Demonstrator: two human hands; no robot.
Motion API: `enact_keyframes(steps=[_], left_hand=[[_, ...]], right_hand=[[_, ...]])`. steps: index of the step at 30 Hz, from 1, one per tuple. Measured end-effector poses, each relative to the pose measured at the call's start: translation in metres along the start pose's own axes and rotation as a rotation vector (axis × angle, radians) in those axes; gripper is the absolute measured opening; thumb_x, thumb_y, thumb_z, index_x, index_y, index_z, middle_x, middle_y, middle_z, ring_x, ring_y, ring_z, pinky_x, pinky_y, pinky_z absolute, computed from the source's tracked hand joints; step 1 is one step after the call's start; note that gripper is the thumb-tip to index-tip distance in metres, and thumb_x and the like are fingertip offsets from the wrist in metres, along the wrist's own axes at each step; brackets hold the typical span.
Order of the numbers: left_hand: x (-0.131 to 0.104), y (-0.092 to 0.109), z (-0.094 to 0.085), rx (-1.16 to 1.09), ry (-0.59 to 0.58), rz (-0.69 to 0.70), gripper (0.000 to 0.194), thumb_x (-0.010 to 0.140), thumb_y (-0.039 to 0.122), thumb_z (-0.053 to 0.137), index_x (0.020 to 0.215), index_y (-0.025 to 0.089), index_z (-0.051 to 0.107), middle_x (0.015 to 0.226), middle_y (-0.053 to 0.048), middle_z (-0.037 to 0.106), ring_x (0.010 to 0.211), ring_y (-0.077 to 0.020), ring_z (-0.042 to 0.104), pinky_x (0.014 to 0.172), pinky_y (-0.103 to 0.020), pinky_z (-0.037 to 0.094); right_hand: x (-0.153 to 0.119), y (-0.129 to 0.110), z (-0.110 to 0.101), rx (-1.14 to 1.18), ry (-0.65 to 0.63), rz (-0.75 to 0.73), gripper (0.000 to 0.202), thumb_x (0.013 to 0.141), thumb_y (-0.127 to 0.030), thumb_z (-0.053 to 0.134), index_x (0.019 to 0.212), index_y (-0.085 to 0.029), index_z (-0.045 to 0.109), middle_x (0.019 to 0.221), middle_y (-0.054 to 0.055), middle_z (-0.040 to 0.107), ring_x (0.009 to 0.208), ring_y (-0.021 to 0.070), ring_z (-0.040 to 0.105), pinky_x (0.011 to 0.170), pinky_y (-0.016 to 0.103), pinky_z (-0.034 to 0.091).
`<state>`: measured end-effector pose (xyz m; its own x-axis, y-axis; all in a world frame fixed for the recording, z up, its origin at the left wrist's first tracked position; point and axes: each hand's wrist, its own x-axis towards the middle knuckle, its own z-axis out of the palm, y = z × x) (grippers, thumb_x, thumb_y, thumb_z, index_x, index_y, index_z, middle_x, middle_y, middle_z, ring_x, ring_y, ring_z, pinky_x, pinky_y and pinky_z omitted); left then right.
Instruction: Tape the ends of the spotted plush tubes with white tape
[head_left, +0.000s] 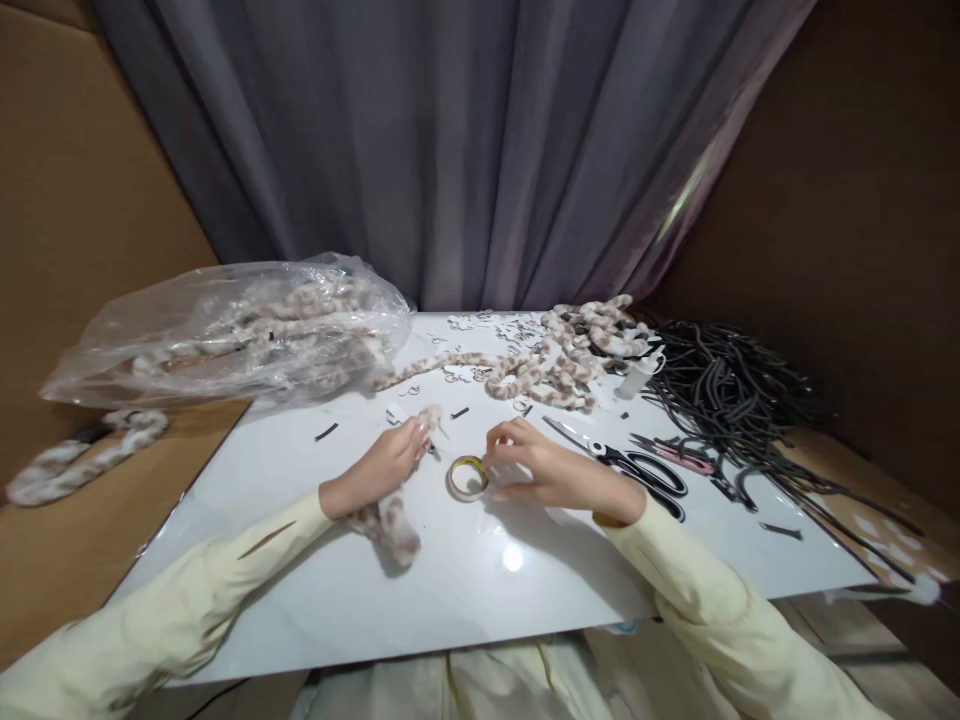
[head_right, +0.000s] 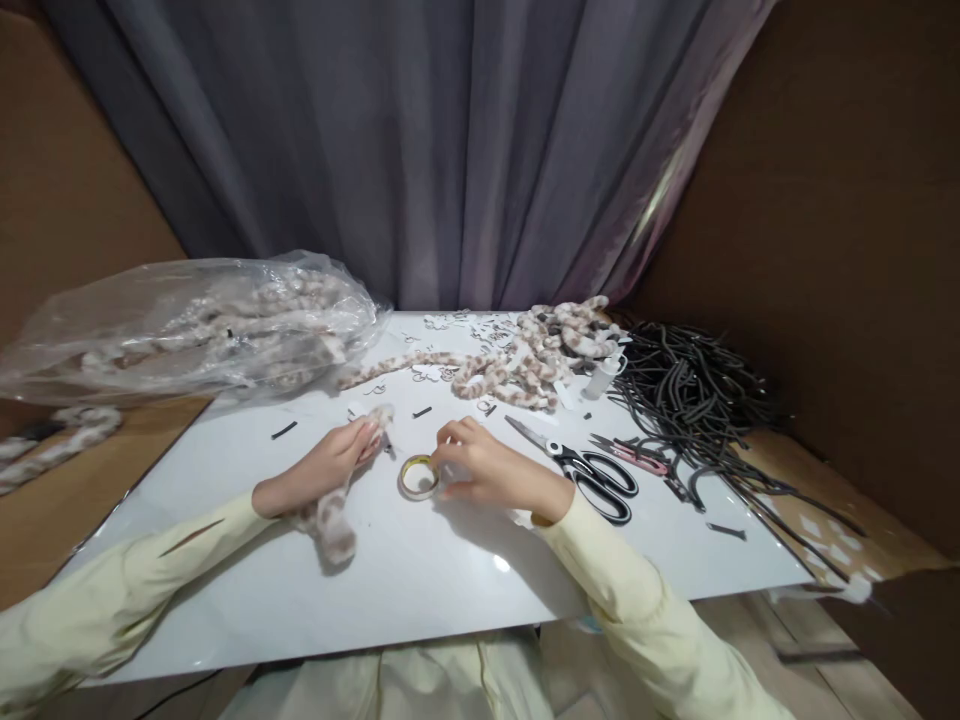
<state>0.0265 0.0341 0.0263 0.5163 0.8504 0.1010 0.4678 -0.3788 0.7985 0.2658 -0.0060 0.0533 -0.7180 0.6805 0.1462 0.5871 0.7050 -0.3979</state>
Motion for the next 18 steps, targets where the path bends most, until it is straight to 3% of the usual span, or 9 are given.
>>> enact_keyframes(steps=[2, 5, 11, 15, 18], left_hand=[[0.013, 0.003, 0.001, -0.042, 0.054, -0.014, 0.034, 0.094, 0.039, 0.02, 0.07, 0.02, 0.035, 0.062, 0.003, 0.04, 0.057, -0.0133, 0.041, 0.059, -0.027, 0.037], [0.025, 0.011, 0.009, -0.08, 0.061, 0.035, 0.037, 0.094, 0.041, 0.022, 0.071, 0.019, 0.041, 0.065, 0.001, 0.047, 0.064, -0.0143, 0.048, 0.067, -0.027, 0.04], [0.03, 0.014, 0.042, -0.154, -0.014, 0.136, 0.037, 0.094, 0.042, 0.024, 0.073, 0.019, 0.044, 0.068, 0.0, 0.051, 0.065, -0.0139, 0.05, 0.068, -0.027, 0.042], [0.037, 0.019, 0.055, -0.182, 0.091, 0.115, 0.035, 0.094, 0.043, 0.023, 0.075, 0.02, 0.041, 0.062, 0.003, 0.047, 0.057, -0.0128, 0.047, 0.061, -0.027, 0.041], [0.045, 0.023, 0.059, -0.186, 0.237, 0.097, 0.032, 0.095, 0.041, 0.023, 0.075, 0.02, 0.038, 0.06, 0.004, 0.042, 0.055, -0.0119, 0.043, 0.058, -0.026, 0.039]], right_hand=[[0.007, 0.001, 0.01, 0.066, -0.051, -0.034, 0.018, 0.076, -0.022, 0.068, 0.092, -0.016, 0.061, 0.103, 0.011, 0.051, 0.099, 0.0229, 0.045, 0.085, 0.036, 0.043], [0.017, 0.005, 0.019, 0.181, -0.086, -0.059, 0.007, 0.076, -0.009, 0.063, 0.078, -0.014, 0.059, 0.096, 0.009, 0.052, 0.093, 0.0195, 0.048, 0.082, 0.032, 0.044], [0.021, 0.02, -0.008, 0.28, -0.078, -0.115, 0.012, 0.081, -0.003, 0.053, 0.084, -0.014, 0.052, 0.093, 0.006, 0.055, 0.087, 0.0128, 0.054, 0.078, 0.024, 0.045], [0.017, 0.024, -0.014, 0.321, -0.016, -0.109, 0.009, 0.083, -0.007, 0.051, 0.084, -0.015, 0.05, 0.091, 0.005, 0.053, 0.086, 0.014, 0.053, 0.076, 0.026, 0.044], [0.017, 0.023, -0.004, 0.393, 0.111, 0.038, 0.012, 0.082, -0.02, 0.059, 0.084, -0.017, 0.048, 0.09, 0.005, 0.052, 0.076, 0.0134, 0.052, 0.069, 0.027, 0.045]])
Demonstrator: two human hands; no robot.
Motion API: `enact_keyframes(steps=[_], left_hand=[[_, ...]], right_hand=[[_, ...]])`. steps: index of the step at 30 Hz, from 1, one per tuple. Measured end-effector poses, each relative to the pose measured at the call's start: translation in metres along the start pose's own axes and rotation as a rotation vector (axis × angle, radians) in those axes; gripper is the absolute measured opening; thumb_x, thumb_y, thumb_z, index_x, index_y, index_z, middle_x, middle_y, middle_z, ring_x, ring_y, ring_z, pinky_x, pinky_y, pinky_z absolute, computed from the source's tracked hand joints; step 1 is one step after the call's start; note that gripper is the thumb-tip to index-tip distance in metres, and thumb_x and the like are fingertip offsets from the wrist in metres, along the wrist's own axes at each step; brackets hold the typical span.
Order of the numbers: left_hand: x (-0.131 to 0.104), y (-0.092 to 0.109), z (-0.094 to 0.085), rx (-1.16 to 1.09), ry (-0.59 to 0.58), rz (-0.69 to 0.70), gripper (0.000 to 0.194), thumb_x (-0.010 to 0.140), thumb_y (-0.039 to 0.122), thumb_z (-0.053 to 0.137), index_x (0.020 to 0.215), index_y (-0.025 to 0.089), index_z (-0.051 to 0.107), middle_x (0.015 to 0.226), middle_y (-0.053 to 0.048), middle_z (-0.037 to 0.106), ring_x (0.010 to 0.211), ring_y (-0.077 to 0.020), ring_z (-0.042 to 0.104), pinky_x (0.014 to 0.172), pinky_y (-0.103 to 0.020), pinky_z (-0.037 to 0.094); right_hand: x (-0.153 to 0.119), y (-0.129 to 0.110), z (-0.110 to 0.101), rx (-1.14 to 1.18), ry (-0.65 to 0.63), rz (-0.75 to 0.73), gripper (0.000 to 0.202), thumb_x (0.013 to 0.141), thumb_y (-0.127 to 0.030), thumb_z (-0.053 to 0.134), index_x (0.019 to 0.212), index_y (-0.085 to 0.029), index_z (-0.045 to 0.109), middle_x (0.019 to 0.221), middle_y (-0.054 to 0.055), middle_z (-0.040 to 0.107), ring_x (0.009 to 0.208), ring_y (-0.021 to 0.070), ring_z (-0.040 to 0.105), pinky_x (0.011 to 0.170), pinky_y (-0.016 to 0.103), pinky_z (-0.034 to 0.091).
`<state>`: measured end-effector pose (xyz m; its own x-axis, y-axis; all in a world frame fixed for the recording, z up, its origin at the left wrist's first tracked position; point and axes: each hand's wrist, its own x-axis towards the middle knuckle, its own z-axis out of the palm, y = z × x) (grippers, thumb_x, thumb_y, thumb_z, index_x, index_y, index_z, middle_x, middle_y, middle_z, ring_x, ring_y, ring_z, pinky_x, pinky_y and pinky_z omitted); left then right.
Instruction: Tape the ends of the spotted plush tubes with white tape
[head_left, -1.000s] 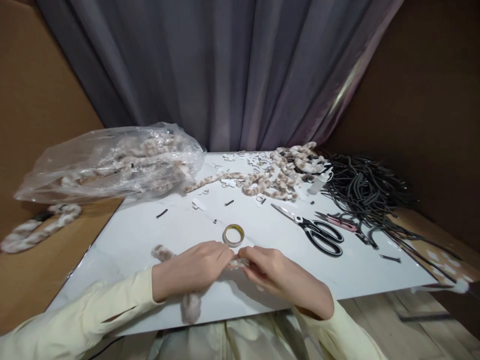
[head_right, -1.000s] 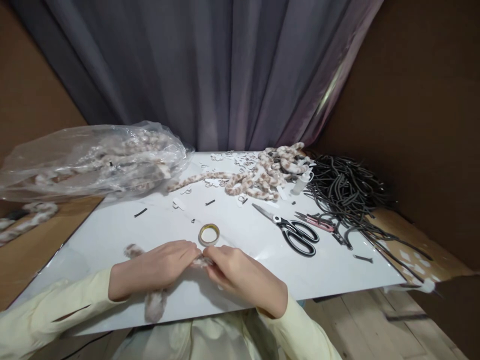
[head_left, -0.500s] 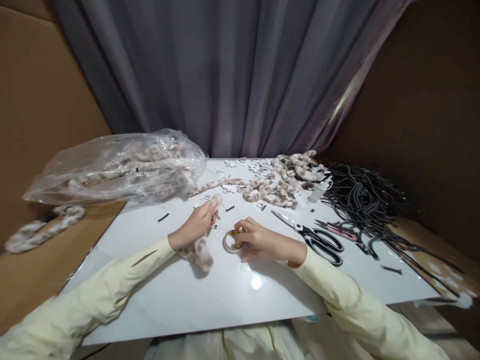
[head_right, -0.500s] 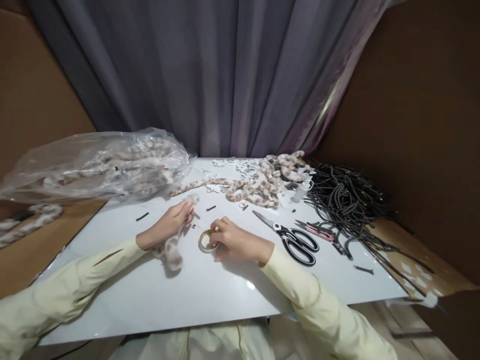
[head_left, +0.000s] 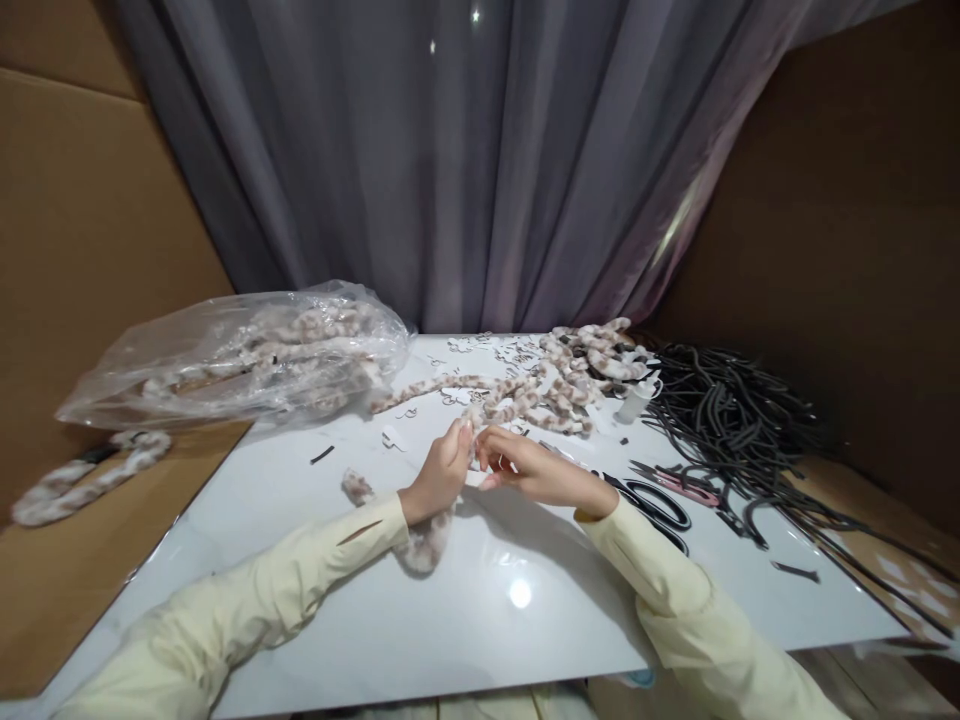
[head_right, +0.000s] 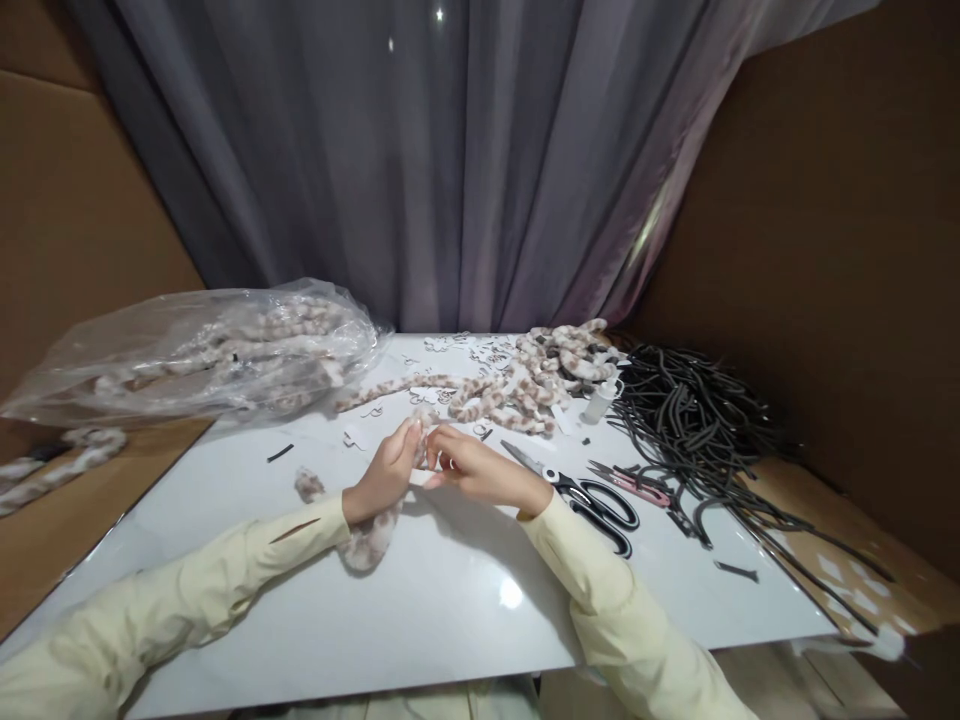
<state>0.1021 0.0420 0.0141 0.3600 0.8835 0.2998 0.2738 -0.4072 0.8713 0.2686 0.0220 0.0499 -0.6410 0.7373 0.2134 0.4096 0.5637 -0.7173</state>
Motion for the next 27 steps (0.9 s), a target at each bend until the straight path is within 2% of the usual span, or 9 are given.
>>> enact_keyframes(steps=[3, 6, 8, 10, 14, 19, 25, 27], left_hand=[[0.007, -0.001, -0.001, 0.012, 0.146, 0.008, 0.032, 0.095, 0.041, 0.021, 0.075, 0.021, 0.036, 0.058, 0.004, 0.038, 0.051, -0.0114, 0.041, 0.055, -0.025, 0.036], [0.011, -0.003, -0.005, 0.025, 0.274, 0.039, 0.03, 0.094, 0.043, 0.022, 0.076, 0.021, 0.034, 0.057, 0.004, 0.04, 0.049, -0.0112, 0.042, 0.051, -0.025, 0.035], [0.011, -0.003, -0.007, 0.023, 0.311, 0.067, 0.031, 0.094, 0.045, 0.024, 0.076, 0.022, 0.033, 0.056, 0.004, 0.043, 0.047, -0.0113, 0.043, 0.049, -0.025, 0.035], [0.009, -0.001, -0.006, 0.009, 0.293, 0.093, 0.032, 0.093, 0.047, 0.025, 0.077, 0.022, 0.035, 0.053, 0.004, 0.045, 0.044, -0.0115, 0.045, 0.046, -0.024, 0.035], [0.002, 0.002, -0.003, -0.031, 0.228, 0.137, 0.035, 0.092, 0.05, 0.025, 0.08, 0.021, 0.04, 0.049, 0.005, 0.048, 0.035, -0.0104, 0.045, 0.039, -0.023, 0.035], [-0.004, 0.003, -0.001, -0.043, 0.262, 0.169, 0.035, 0.088, 0.055, 0.034, 0.081, 0.022, 0.042, 0.053, 0.004, 0.052, 0.041, -0.0118, 0.05, 0.041, -0.023, 0.039], [-0.007, 0.01, 0.004, -0.053, 0.256, 0.161, 0.042, 0.09, 0.057, 0.025, 0.079, 0.02, 0.043, 0.05, 0.004, 0.048, 0.04, -0.0112, 0.047, 0.041, -0.023, 0.037], [-0.006, 0.012, 0.004, -0.055, 0.251, 0.154, 0.043, 0.091, 0.056, 0.023, 0.08, 0.02, 0.044, 0.05, 0.004, 0.048, 0.042, -0.0111, 0.047, 0.043, -0.024, 0.037]], right_hand=[[0.002, 0.0, 0.016, 0.361, 0.17, 0.265, 0.032, 0.076, -0.035, 0.065, 0.089, -0.019, 0.041, 0.081, 0.001, 0.055, 0.064, 0.0126, 0.057, 0.06, 0.027, 0.047], [0.007, -0.004, 0.029, 0.717, 0.3, 0.45, 0.048, 0.064, -0.037, 0.075, 0.089, -0.02, 0.038, 0.077, -0.003, 0.055, 0.065, 0.0125, 0.061, 0.062, 0.027, 0.049], [0.011, -0.008, 0.034, 0.833, 0.422, 0.451, 0.053, 0.057, -0.034, 0.08, 0.089, -0.021, 0.039, 0.08, -0.005, 0.052, 0.067, 0.0107, 0.061, 0.066, 0.027, 0.05], [0.013, -0.01, 0.035, 0.88, 0.5, 0.381, 0.052, 0.057, -0.032, 0.079, 0.089, -0.021, 0.04, 0.076, -0.006, 0.05, 0.067, 0.0096, 0.059, 0.067, 0.025, 0.05], [0.012, -0.01, 0.033, 0.841, 0.515, 0.221, 0.046, 0.062, -0.031, 0.076, 0.089, -0.022, 0.04, 0.075, -0.006, 0.053, 0.067, 0.0096, 0.057, 0.064, 0.024, 0.049], [0.007, -0.012, 0.033, 0.661, 0.517, 0.087, 0.038, 0.071, -0.03, 0.069, 0.088, -0.023, 0.036, 0.091, -0.001, 0.055, 0.074, 0.0108, 0.056, 0.07, 0.027, 0.049], [0.004, -0.015, 0.035, 0.361, 0.563, 0.016, 0.027, 0.08, -0.026, 0.058, 0.093, -0.022, 0.035, 0.095, 0.004, 0.052, 0.081, 0.015, 0.057, 0.072, 0.032, 0.049], [0.004, -0.014, 0.035, 0.264, 0.569, 0.005, 0.024, 0.081, -0.022, 0.055, 0.093, -0.021, 0.035, 0.095, 0.004, 0.051, 0.077, 0.0142, 0.057, 0.073, 0.033, 0.048]])
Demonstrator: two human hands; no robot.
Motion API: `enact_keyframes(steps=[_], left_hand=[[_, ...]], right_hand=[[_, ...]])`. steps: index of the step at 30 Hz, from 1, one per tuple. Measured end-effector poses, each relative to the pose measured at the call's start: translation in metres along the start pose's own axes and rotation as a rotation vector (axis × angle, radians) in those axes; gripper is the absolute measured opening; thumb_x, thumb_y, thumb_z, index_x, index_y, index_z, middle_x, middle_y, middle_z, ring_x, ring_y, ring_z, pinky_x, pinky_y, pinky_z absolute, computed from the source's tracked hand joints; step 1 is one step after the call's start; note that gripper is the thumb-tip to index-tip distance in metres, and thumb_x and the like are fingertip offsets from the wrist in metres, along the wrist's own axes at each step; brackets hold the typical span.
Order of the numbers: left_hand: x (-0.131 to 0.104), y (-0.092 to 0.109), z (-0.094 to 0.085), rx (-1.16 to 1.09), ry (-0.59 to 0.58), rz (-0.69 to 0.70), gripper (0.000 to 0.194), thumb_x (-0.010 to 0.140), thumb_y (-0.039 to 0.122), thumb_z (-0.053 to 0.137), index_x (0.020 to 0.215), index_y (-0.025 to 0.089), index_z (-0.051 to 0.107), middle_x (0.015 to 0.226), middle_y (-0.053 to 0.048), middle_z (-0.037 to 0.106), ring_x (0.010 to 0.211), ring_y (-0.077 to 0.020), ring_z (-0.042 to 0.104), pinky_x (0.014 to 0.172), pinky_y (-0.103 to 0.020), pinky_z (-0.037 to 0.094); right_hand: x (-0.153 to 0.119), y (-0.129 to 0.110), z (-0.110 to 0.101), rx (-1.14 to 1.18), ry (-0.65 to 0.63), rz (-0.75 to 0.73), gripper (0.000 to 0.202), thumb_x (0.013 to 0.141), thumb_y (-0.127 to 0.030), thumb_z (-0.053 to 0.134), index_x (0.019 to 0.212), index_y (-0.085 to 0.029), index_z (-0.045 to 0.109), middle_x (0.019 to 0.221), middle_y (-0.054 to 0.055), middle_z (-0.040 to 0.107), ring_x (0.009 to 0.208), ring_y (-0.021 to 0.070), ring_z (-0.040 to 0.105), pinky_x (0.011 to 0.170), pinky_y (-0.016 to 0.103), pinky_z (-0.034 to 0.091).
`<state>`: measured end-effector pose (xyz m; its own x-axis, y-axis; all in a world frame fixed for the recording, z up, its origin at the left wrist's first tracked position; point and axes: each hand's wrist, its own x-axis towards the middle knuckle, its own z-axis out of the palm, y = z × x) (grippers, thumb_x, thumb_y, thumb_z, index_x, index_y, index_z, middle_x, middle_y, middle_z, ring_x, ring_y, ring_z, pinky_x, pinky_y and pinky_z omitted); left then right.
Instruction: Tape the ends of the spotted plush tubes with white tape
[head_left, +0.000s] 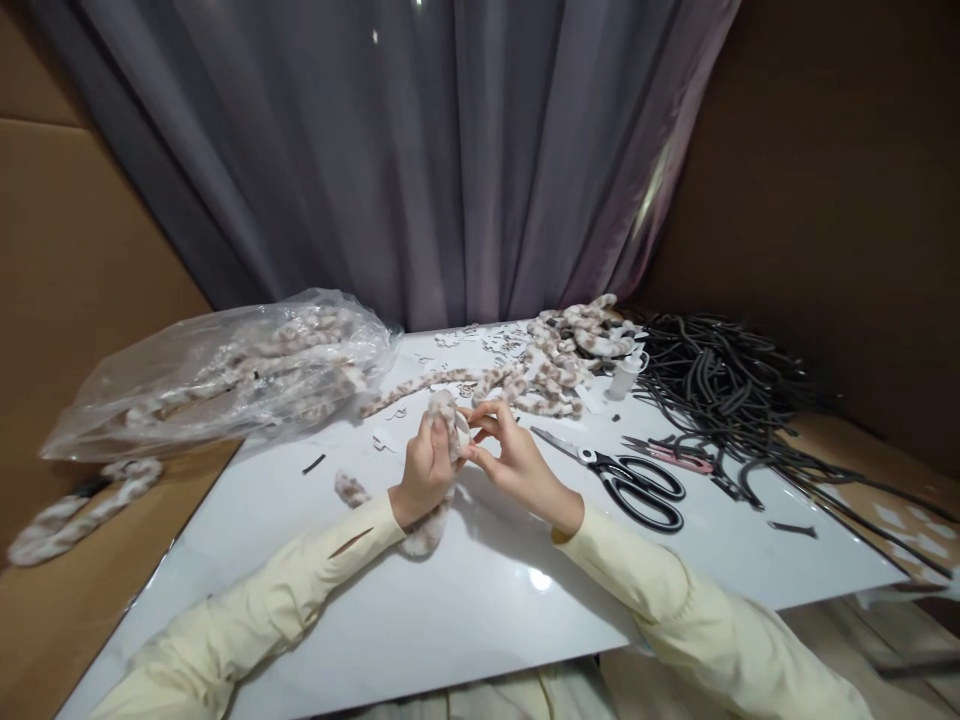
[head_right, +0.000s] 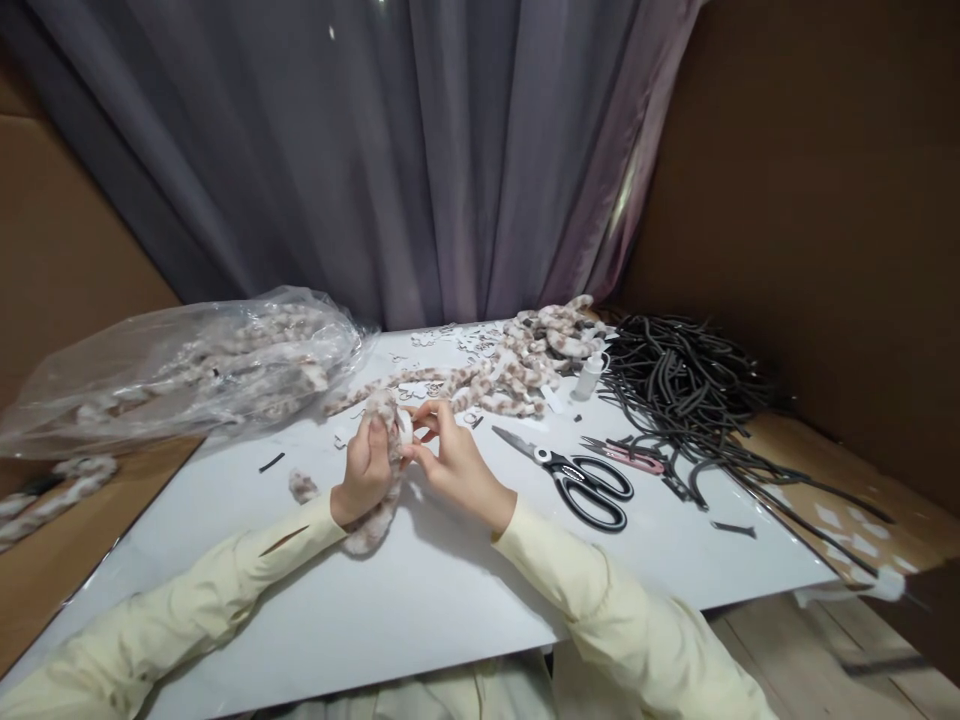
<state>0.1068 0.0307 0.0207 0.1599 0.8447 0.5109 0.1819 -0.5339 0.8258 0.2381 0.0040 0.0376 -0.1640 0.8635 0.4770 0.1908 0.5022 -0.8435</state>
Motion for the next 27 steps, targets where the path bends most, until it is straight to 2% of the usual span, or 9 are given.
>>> enact_keyframes(steps=[5, 11, 16, 20, 23, 25, 27], left_hand=[[0.003, 0.0, 0.0, 0.009, 0.034, -0.027, 0.043, 0.091, 0.056, 0.026, 0.078, 0.02, 0.045, 0.057, 0.003, 0.046, 0.05, -0.0117, 0.045, 0.052, -0.025, 0.038], [0.004, 0.002, 0.003, -0.004, 0.001, -0.074, 0.038, 0.092, 0.051, 0.028, 0.074, 0.02, 0.041, 0.062, 0.003, 0.043, 0.057, -0.0122, 0.045, 0.059, -0.025, 0.04], [0.008, 0.004, 0.001, 0.01, -0.03, -0.093, 0.036, 0.093, 0.048, 0.028, 0.072, 0.02, 0.04, 0.061, 0.004, 0.043, 0.057, -0.0121, 0.045, 0.059, -0.025, 0.039], [0.013, 0.009, -0.005, 0.072, -0.081, -0.078, 0.032, 0.093, 0.044, 0.029, 0.074, 0.021, 0.041, 0.058, 0.004, 0.044, 0.051, -0.0117, 0.045, 0.053, -0.024, 0.037], [0.019, 0.015, -0.011, 0.11, -0.1, -0.065, 0.028, 0.093, 0.042, 0.031, 0.078, 0.021, 0.041, 0.052, 0.006, 0.046, 0.047, -0.0123, 0.047, 0.05, -0.024, 0.036], [0.025, 0.018, -0.016, 0.138, -0.039, -0.041, 0.029, 0.094, 0.042, 0.03, 0.078, 0.021, 0.041, 0.052, 0.005, 0.049, 0.045, -0.0122, 0.048, 0.051, -0.024, 0.037], [0.031, 0.02, -0.02, 0.158, 0.068, -0.014, 0.033, 0.094, 0.042, 0.027, 0.075, 0.02, 0.042, 0.058, 0.003, 0.052, 0.048, -0.0114, 0.048, 0.056, -0.025, 0.039]], right_hand=[[0.0, 0.002, -0.001, -0.148, -0.005, -0.054, 0.021, 0.08, -0.015, 0.05, 0.094, -0.02, 0.034, 0.089, 0.004, 0.052, 0.067, 0.012, 0.054, 0.068, 0.029, 0.048], [0.0, 0.0, -0.003, -0.246, 0.007, -0.093, 0.025, 0.08, -0.018, 0.05, 0.1, -0.019, 0.035, 0.094, 0.008, 0.054, 0.081, 0.0165, 0.057, 0.075, 0.031, 0.047], [-0.001, -0.002, -0.007, -0.361, -0.039, -0.066, 0.019, 0.082, -0.02, 0.047, 0.099, -0.018, 0.038, 0.086, 0.006, 0.057, 0.076, 0.0175, 0.057, 0.07, 0.03, 0.046], [-0.001, 0.001, -0.012, -0.279, -0.067, 0.008, 0.015, 0.085, -0.024, 0.047, 0.097, -0.019, 0.039, 0.079, 0.002, 0.061, 0.069, 0.016, 0.061, 0.065, 0.028, 0.047], [0.001, 0.004, -0.017, -0.153, -0.017, 0.084, 0.016, 0.086, -0.027, 0.048, 0.098, -0.02, 0.04, 0.085, 0.004, 0.065, 0.08, 0.0178, 0.066, 0.07, 0.029, 0.05], [0.002, 0.003, -0.019, -0.081, 0.01, 0.104, 0.02, 0.085, -0.028, 0.051, 0.1, -0.02, 0.04, 0.091, 0.006, 0.066, 0.087, 0.019, 0.066, 0.074, 0.031, 0.051], [0.001, 0.0, -0.018, -0.026, -0.046, 0.091, 0.022, 0.085, -0.027, 0.052, 0.102, -0.02, 0.041, 0.095, 0.007, 0.066, 0.089, 0.0189, 0.066, 0.077, 0.032, 0.052]])
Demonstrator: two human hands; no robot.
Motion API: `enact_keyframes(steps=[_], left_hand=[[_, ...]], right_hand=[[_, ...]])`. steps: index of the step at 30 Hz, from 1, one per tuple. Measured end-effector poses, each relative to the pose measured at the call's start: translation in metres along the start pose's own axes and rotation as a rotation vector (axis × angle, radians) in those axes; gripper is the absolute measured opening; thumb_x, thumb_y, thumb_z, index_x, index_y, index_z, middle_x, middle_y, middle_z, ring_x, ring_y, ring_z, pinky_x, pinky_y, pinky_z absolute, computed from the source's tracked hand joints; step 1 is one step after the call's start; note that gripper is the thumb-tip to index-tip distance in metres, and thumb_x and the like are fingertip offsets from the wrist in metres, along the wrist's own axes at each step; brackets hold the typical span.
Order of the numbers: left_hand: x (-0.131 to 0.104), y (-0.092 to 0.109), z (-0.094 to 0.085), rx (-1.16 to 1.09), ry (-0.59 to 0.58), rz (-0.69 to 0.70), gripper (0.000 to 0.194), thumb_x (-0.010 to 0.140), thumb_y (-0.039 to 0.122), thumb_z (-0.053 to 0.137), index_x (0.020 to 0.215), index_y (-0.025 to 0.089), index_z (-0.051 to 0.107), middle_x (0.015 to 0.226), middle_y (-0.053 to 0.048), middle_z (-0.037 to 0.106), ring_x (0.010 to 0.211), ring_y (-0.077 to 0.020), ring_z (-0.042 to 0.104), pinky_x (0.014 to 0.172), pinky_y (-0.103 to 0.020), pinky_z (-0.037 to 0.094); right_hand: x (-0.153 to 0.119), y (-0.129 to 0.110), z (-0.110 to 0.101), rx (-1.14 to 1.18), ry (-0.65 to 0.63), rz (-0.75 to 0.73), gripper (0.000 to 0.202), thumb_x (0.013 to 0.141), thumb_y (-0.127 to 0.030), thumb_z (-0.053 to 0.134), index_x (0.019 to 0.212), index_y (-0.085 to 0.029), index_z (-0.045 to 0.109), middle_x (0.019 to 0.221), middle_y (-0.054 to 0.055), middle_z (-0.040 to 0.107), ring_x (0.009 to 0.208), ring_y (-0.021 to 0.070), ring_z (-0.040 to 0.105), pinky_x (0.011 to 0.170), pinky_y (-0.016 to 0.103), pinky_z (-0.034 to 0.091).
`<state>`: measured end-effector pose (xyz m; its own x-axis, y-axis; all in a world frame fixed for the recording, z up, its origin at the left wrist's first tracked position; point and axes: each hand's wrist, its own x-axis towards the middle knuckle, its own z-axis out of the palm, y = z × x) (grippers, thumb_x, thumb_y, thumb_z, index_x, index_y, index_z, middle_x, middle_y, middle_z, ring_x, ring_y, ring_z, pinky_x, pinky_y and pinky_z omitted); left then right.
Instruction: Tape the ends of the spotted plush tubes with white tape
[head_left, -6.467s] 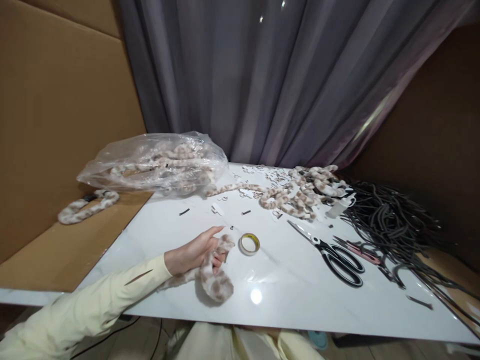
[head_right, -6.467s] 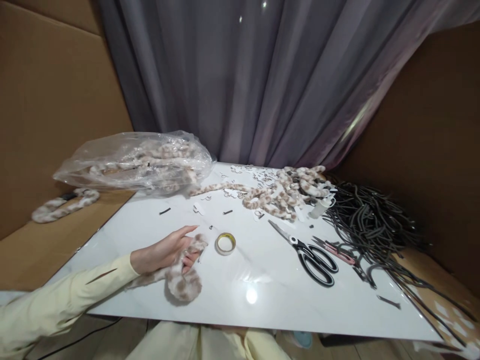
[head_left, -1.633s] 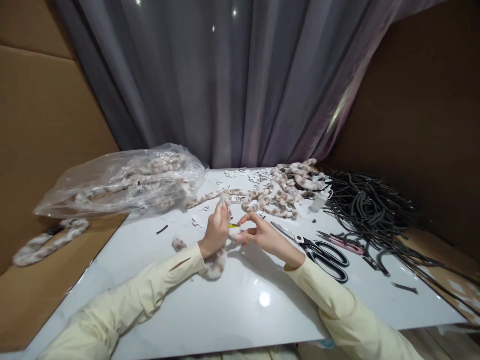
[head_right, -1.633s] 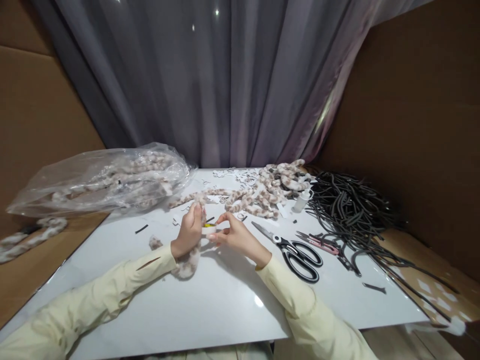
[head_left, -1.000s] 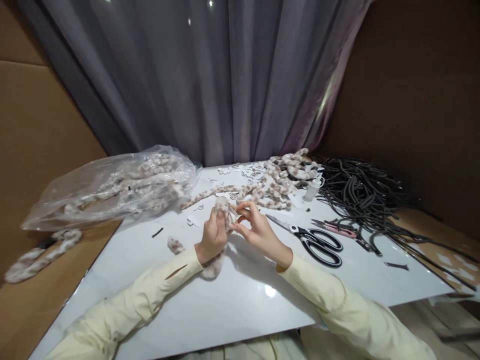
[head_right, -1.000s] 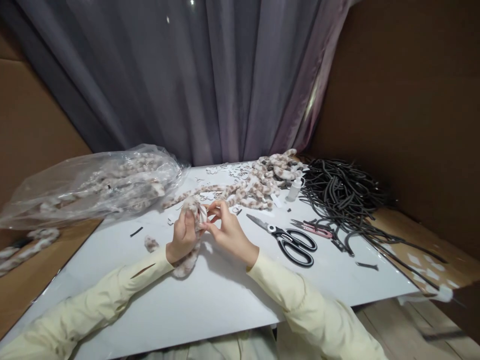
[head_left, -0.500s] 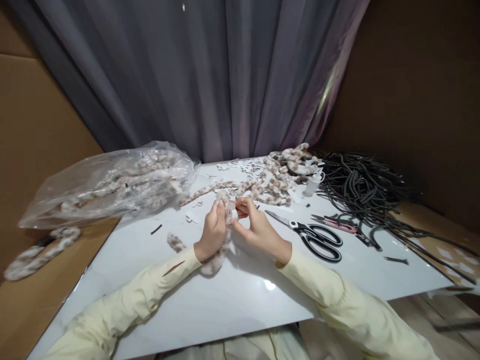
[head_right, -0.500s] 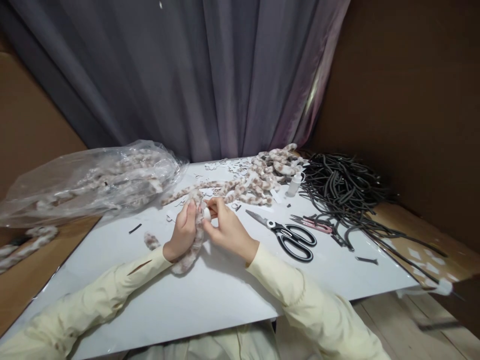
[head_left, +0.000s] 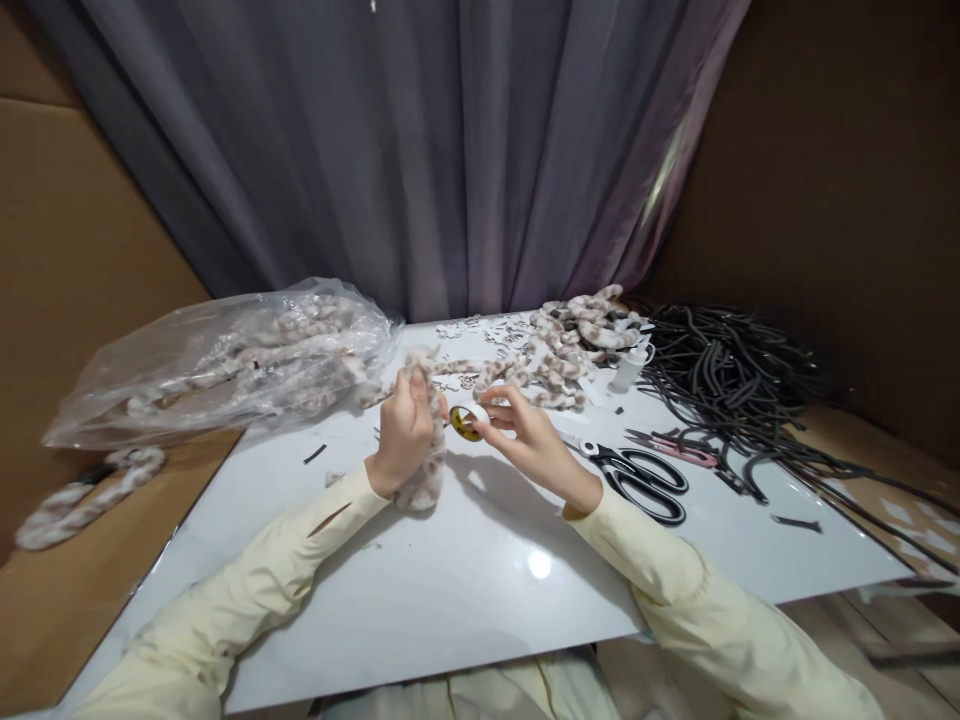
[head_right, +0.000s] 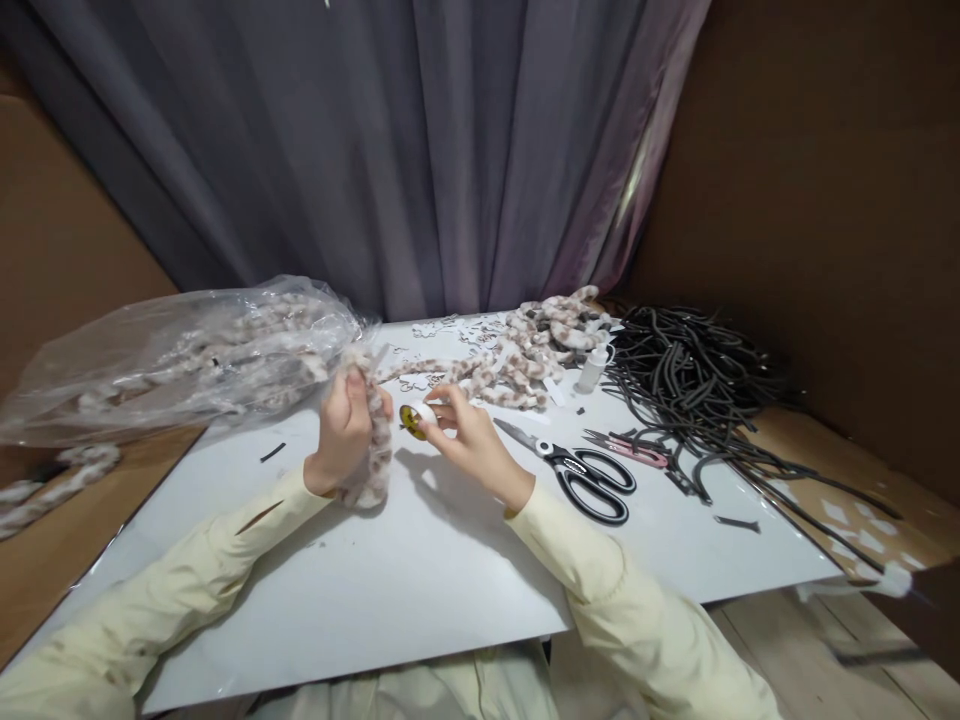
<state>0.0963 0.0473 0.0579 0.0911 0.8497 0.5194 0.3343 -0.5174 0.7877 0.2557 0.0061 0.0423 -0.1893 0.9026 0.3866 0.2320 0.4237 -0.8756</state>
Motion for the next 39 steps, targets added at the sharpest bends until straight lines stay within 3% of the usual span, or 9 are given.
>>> enact_keyframes(steps=[2, 6, 11, 17, 22, 27, 31, 39], left_hand=[[0.006, 0.0, -0.002, -0.001, 0.065, 0.009, 0.035, 0.095, 0.041, 0.024, 0.073, 0.02, 0.042, 0.063, 0.001, 0.054, 0.054, -0.0109, 0.05, 0.063, -0.025, 0.04], [0.008, 0.001, 0.001, -0.192, -0.079, -0.065, 0.034, 0.095, 0.041, 0.025, 0.072, 0.02, 0.039, 0.056, 0.004, 0.05, 0.052, -0.0103, 0.05, 0.06, -0.024, 0.041], [0.001, 0.003, 0.006, -0.277, -0.178, -0.147, 0.035, 0.094, 0.042, 0.031, 0.068, 0.019, 0.04, 0.051, 0.006, 0.044, 0.047, -0.009, 0.042, 0.052, -0.022, 0.036], [-0.001, 0.002, 0.006, -0.322, -0.24, -0.201, 0.033, 0.094, 0.041, 0.032, 0.073, 0.019, 0.043, 0.049, 0.007, 0.038, 0.044, -0.0085, 0.036, 0.048, -0.021, 0.033], [0.003, 0.007, 0.004, -0.266, -0.225, -0.307, 0.03, 0.093, 0.03, 0.037, 0.066, 0.017, 0.043, 0.059, 0.004, 0.043, 0.054, -0.0095, 0.041, 0.055, -0.021, 0.037], [0.005, 0.011, 0.003, -0.284, -0.309, -0.462, 0.028, 0.089, 0.034, 0.042, 0.067, 0.017, 0.046, 0.063, 0.002, 0.047, 0.052, -0.0104, 0.045, 0.046, -0.021, 0.039], [0.004, 0.012, 0.003, -0.305, -0.373, -0.578, 0.029, 0.087, 0.041, 0.045, 0.069, 0.018, 0.046, 0.057, 0.003, 0.044, 0.044, -0.0093, 0.042, 0.034, -0.018, 0.032], [0.003, 0.011, 0.003, -0.344, -0.427, -0.644, 0.032, 0.087, 0.042, 0.044, 0.067, 0.017, 0.046, 0.052, 0.005, 0.039, 0.037, -0.0067, 0.037, 0.03, -0.016, 0.029]], right_hand=[[-0.003, -0.005, 0.003, 0.018, -0.102, -0.034, 0.02, 0.087, -0.026, 0.05, 0.103, -0.02, 0.041, 0.097, 0.008, 0.066, 0.089, 0.0182, 0.066, 0.078, 0.032, 0.052], [-0.008, -0.011, 0.008, -0.023, -0.196, -0.112, 0.021, 0.09, -0.024, 0.048, 0.109, -0.02, 0.04, 0.101, 0.009, 0.066, 0.093, 0.0186, 0.065, 0.082, 0.033, 0.05], [-0.008, -0.007, 0.009, -0.009, -0.204, -0.168, 0.021, 0.089, -0.022, 0.049, 0.109, -0.02, 0.041, 0.109, 0.01, 0.061, 0.098, 0.0174, 0.064, 0.081, 0.029, 0.051], [-0.009, -0.005, 0.01, -0.076, -0.164, -0.176, 0.016, 0.087, -0.023, 0.052, 0.099, -0.021, 0.042, 0.093, 0.007, 0.062, 0.089, 0.0179, 0.066, 0.075, 0.028, 0.052], [-0.011, -0.005, 0.011, -0.045, -0.192, -0.182, 0.022, 0.088, -0.025, 0.051, 0.108, -0.021, 0.042, 0.104, 0.01, 0.063, 0.093, 0.0187, 0.066, 0.078, 0.03, 0.052], [-0.012, -0.005, 0.011, -0.065, -0.195, -0.21, 0.022, 0.087, -0.024, 0.054, 0.106, -0.02, 0.044, 0.089, 0.007, 0.067, 0.086, 0.018, 0.067, 0.077, 0.029, 0.051], [-0.012, -0.006, 0.013, -0.06, -0.205, -0.203, 0.018, 0.088, -0.026, 0.051, 0.103, -0.02, 0.044, 0.081, 0.004, 0.065, 0.076, 0.0154, 0.065, 0.069, 0.026, 0.051], [-0.012, -0.005, 0.013, -0.062, -0.216, -0.203, 0.013, 0.088, -0.024, 0.051, 0.098, -0.02, 0.045, 0.071, 0.001, 0.061, 0.066, 0.0127, 0.06, 0.065, 0.024, 0.048]])
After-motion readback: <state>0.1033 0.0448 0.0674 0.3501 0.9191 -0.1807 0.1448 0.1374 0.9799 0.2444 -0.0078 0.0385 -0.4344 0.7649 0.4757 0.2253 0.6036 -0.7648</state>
